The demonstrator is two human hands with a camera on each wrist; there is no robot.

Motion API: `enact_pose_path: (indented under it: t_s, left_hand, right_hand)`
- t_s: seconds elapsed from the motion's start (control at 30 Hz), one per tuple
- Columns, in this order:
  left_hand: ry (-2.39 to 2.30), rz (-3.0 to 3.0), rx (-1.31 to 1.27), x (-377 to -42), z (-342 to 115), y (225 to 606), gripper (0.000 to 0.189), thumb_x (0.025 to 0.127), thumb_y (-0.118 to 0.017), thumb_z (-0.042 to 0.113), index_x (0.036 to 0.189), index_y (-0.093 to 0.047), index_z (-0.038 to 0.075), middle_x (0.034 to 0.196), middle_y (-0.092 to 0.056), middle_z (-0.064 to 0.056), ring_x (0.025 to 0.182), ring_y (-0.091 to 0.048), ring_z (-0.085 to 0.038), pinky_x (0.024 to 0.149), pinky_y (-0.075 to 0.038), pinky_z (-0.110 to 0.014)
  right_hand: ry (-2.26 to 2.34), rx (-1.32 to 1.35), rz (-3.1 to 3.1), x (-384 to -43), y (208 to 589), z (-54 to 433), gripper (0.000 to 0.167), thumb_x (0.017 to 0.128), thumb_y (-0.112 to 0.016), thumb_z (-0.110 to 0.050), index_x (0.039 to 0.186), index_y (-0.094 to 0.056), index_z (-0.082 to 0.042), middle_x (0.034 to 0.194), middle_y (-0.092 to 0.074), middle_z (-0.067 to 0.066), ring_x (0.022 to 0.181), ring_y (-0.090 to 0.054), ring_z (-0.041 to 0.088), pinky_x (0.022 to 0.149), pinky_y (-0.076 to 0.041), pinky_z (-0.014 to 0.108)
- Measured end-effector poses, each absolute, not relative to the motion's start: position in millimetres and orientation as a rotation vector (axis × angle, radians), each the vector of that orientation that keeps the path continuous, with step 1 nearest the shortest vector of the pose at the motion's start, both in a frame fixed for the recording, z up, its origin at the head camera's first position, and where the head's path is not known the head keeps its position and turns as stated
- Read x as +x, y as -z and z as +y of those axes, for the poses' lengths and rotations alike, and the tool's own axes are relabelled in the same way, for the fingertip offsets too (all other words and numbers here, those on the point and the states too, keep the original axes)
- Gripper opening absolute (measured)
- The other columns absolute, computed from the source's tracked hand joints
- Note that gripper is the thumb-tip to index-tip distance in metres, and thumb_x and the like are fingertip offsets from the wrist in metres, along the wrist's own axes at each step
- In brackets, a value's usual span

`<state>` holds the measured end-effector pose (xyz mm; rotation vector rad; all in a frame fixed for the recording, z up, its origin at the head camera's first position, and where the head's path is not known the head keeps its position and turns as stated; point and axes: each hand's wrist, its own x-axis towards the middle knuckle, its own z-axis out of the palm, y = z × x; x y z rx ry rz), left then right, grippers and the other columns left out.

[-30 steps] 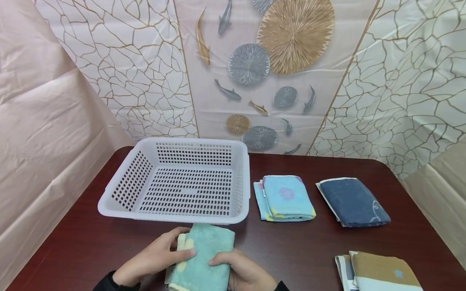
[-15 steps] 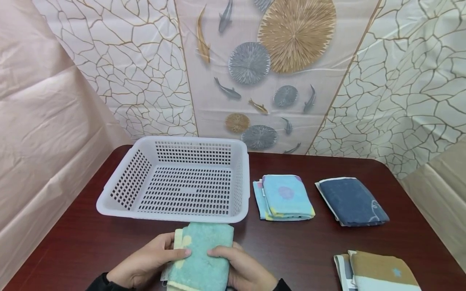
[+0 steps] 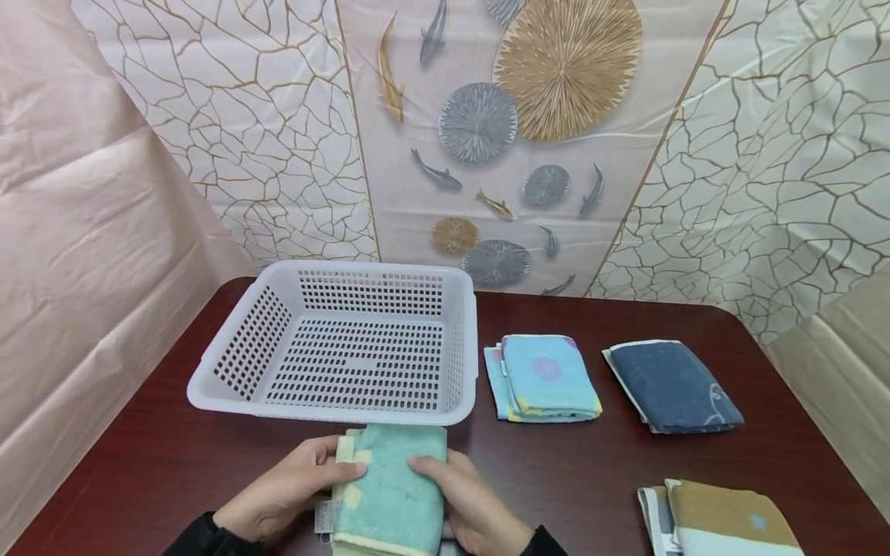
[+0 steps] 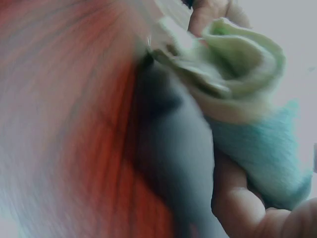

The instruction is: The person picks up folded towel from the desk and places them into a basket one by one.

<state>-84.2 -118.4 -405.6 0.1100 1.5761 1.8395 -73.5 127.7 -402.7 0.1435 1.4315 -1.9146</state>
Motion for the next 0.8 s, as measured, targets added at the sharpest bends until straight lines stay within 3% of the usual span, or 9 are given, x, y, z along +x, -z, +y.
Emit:
enact_pose_path:
  t_s: [0.1,0.27,0.4,0.63,0.8]
  left_hand:
    - [-1.833,1.616,0.077,-85,-118,404,0.075,0.097,-0.064,0.022,0.150,-0.022,-0.011,0.105,-0.073,-0.009,0.093,-0.072,-0.020,0.089,-0.058,-0.042]
    - [-1.818,1.659,0.050,-88,-118,401,0.092,0.096,-0.066,0.023,0.155,0.000,-0.004,0.099,-0.074,-0.008,0.091,-0.072,-0.022,0.090,-0.057,-0.044]
    - [-1.808,1.667,0.053,-86,-119,400,0.092,0.097,-0.065,0.025,0.155,0.000,-0.005,0.096,-0.074,-0.007,0.090,-0.072,-0.021,0.091,-0.056,-0.043]
    - [-1.851,1.640,0.135,-79,-121,391,0.059,0.098,-0.063,0.022,0.142,-0.041,-0.010,0.109,-0.072,-0.012,0.095,-0.073,-0.021,0.089,-0.058,-0.040]
    - [-1.860,1.658,0.174,-73,-122,382,0.055,0.097,-0.063,0.020,0.138,-0.046,-0.012,0.102,-0.075,-0.012,0.089,-0.074,-0.017,0.083,-0.060,-0.035]
  right_hand:
    - [1.869,0.171,1.479,-75,399,132,0.076,0.101,-0.052,-0.036,0.153,-0.013,0.004,0.138,-0.049,0.023,0.109,-0.066,0.024,0.092,-0.055,0.051]
    - [1.877,0.141,1.494,-75,396,134,0.069,0.105,-0.047,-0.031,0.152,-0.012,0.005,0.132,-0.054,0.021,0.107,-0.067,0.025,0.091,-0.056,0.051]
    - [1.880,0.133,1.496,-74,394,135,0.068,0.105,-0.047,-0.030,0.152,-0.012,0.006,0.130,-0.055,0.022,0.106,-0.067,0.026,0.090,-0.056,0.052]
    - [1.876,0.128,1.507,-71,385,134,0.071,0.104,-0.051,-0.032,0.152,-0.016,0.007,0.129,-0.057,0.022,0.105,-0.068,0.027,0.089,-0.057,0.050]
    - [1.864,0.114,1.522,-67,379,135,0.073,0.102,-0.054,-0.035,0.151,-0.019,0.007,0.125,-0.060,0.021,0.103,-0.070,0.027,0.086,-0.058,0.049]
